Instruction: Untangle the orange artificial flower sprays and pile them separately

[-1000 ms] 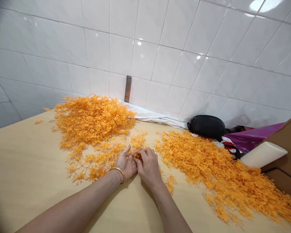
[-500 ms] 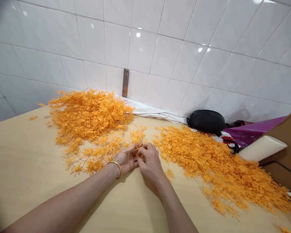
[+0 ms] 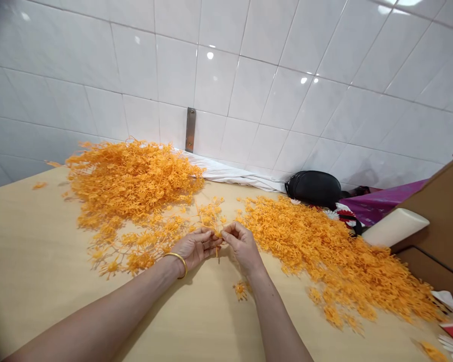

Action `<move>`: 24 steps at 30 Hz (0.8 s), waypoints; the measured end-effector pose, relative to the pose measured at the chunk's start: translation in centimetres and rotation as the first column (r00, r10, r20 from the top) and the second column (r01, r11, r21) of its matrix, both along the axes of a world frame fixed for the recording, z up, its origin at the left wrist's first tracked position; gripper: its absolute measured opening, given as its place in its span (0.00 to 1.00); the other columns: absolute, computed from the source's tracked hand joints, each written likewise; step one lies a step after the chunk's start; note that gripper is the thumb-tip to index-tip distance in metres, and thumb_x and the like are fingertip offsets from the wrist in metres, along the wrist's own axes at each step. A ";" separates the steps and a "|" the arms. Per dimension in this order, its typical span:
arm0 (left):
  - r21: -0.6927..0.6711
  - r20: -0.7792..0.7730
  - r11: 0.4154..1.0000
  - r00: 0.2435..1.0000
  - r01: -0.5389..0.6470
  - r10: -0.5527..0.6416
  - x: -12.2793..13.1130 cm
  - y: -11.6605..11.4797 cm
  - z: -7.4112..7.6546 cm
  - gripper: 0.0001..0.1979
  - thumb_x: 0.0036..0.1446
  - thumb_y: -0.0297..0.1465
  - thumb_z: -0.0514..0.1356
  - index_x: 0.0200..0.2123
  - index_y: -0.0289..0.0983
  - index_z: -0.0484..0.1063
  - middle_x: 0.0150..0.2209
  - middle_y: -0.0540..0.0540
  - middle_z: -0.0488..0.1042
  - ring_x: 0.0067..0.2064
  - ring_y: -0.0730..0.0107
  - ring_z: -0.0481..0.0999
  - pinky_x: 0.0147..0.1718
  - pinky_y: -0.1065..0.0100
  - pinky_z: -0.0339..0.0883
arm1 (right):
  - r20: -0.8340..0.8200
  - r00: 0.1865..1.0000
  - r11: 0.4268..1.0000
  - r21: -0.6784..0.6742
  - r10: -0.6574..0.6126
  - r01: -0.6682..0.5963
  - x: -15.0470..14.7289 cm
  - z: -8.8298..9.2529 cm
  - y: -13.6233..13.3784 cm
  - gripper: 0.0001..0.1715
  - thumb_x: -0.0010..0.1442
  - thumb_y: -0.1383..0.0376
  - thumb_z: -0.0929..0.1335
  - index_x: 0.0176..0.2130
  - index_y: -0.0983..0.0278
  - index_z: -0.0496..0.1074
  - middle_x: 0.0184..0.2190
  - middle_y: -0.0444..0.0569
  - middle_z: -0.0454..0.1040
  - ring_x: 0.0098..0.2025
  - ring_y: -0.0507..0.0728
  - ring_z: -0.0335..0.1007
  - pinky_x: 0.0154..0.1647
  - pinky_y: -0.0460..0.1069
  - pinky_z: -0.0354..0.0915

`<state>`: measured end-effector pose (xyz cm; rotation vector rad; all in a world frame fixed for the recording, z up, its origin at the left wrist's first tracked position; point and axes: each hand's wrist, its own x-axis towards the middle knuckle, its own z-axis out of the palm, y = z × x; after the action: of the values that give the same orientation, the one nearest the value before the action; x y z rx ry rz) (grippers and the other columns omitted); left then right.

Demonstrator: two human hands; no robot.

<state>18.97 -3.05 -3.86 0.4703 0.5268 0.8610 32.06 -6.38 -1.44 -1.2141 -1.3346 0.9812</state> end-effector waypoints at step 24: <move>-0.009 0.026 0.999 0.999 -0.032 0.032 0.2 0.1 -0.2 0.01 0.44 0.21 0.58 0.24 0.29 0.69 0.22 0.46 0.70 0.23 0.75 0.68 0.26 0.69 0.64 | 0.282 0.958 0.998 -0.040 -0.045 0.058 -0.4 0.2 -0.3 0.20 0.39 0.55 0.70 0.29 0.65 0.64 0.23 0.42 0.64 0.25 0.50 0.59 0.25 0.45 0.58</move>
<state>19.15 -3.00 -4.03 0.4434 0.5150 0.8945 31.68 -6.65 -1.23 -1.4590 -1.4971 0.8290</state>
